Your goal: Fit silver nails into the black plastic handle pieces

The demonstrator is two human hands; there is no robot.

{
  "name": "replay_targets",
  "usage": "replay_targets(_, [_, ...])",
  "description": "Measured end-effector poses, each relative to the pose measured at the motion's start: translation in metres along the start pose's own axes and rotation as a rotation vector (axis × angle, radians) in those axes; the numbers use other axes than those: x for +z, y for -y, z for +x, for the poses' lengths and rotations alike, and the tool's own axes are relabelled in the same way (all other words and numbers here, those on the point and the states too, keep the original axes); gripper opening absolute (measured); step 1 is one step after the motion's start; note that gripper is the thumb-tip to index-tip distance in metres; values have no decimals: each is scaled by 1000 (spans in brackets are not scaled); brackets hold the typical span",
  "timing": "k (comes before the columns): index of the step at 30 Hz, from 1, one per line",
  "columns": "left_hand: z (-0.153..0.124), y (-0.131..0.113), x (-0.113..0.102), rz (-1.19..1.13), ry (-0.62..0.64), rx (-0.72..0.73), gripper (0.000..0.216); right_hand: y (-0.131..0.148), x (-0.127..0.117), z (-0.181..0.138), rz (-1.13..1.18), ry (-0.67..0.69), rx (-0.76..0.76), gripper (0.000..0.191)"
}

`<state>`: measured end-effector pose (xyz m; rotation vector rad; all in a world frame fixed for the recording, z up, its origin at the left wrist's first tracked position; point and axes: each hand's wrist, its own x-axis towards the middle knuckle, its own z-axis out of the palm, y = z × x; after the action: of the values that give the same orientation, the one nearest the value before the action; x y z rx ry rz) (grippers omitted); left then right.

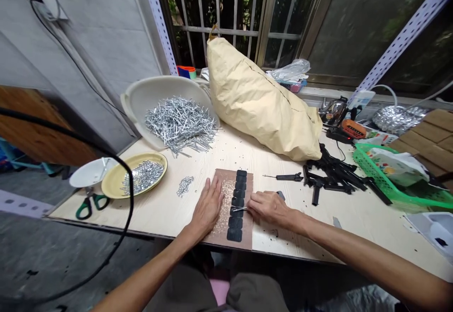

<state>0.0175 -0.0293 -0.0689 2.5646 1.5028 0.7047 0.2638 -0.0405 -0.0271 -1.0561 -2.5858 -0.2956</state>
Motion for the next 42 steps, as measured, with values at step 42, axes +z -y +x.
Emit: replay_targets(42, [3,5,4,-25,-6,39,53,-46,-19,-61,-238,-37,618,24])
